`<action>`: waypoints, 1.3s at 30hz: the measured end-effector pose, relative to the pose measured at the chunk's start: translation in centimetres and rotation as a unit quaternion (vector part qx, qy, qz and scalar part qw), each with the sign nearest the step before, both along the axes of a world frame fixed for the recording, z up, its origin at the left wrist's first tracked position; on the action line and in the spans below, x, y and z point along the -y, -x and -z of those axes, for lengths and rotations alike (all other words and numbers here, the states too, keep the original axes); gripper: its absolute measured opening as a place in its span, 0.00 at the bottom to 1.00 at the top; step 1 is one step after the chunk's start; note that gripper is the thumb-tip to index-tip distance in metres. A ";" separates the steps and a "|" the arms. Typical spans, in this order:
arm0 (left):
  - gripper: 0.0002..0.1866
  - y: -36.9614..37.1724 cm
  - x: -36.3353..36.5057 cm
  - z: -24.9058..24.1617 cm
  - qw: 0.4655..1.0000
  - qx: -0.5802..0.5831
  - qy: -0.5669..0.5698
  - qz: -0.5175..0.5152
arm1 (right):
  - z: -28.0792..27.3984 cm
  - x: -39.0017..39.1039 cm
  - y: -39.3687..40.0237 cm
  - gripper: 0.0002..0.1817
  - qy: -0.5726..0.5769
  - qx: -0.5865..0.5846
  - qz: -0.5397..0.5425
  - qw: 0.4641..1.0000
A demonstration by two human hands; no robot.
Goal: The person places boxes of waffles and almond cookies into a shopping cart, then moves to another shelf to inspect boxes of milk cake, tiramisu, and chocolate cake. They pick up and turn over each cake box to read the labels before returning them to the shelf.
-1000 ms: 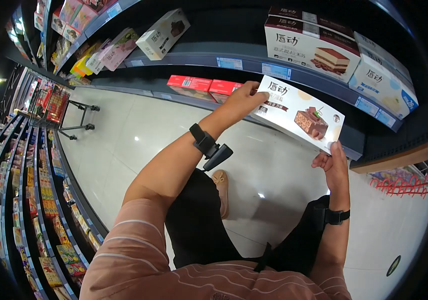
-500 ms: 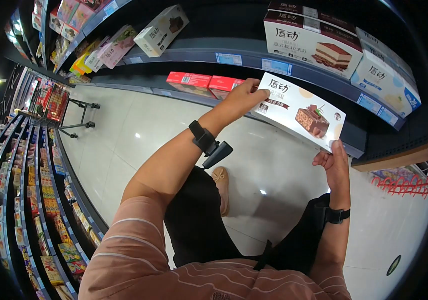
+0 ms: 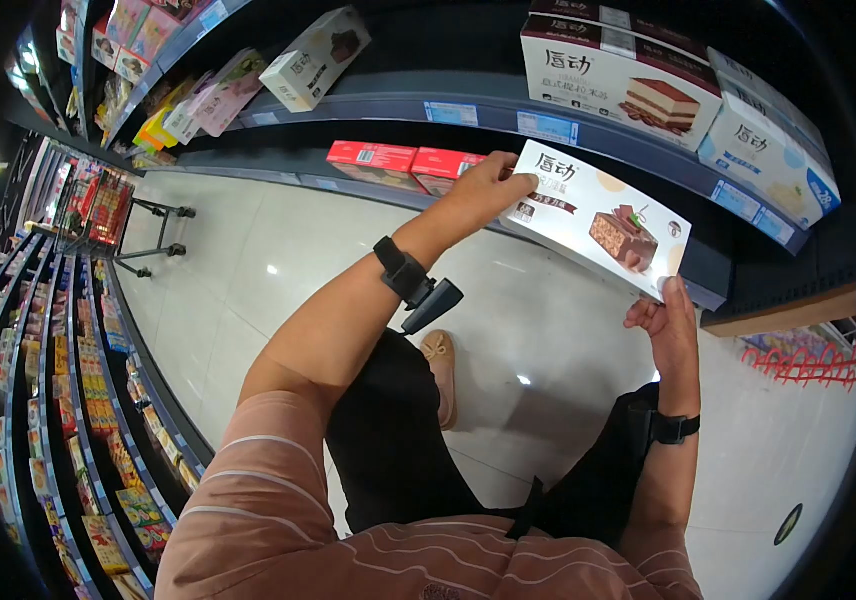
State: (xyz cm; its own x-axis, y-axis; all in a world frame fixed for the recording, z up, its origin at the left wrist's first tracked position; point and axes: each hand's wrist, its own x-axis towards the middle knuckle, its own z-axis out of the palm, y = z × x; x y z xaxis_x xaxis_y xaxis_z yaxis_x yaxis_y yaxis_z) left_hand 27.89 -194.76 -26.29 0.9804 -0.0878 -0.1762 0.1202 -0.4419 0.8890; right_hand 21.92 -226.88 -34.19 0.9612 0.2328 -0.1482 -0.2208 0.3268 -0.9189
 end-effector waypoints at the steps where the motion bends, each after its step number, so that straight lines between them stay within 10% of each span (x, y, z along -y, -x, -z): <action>1: 0.39 0.0 0.0 0.1 1.000 0.000 0.001 0.001 | -0.1 -0.1 0.0 0.26 -0.005 -0.001 -0.001 1.000; 39: 0.25 -0.1 0.5 -0.3 0.999 0.003 0.049 -0.017 | -0.9 1.3 -0.1 0.30 -0.101 -0.012 -0.009 0.995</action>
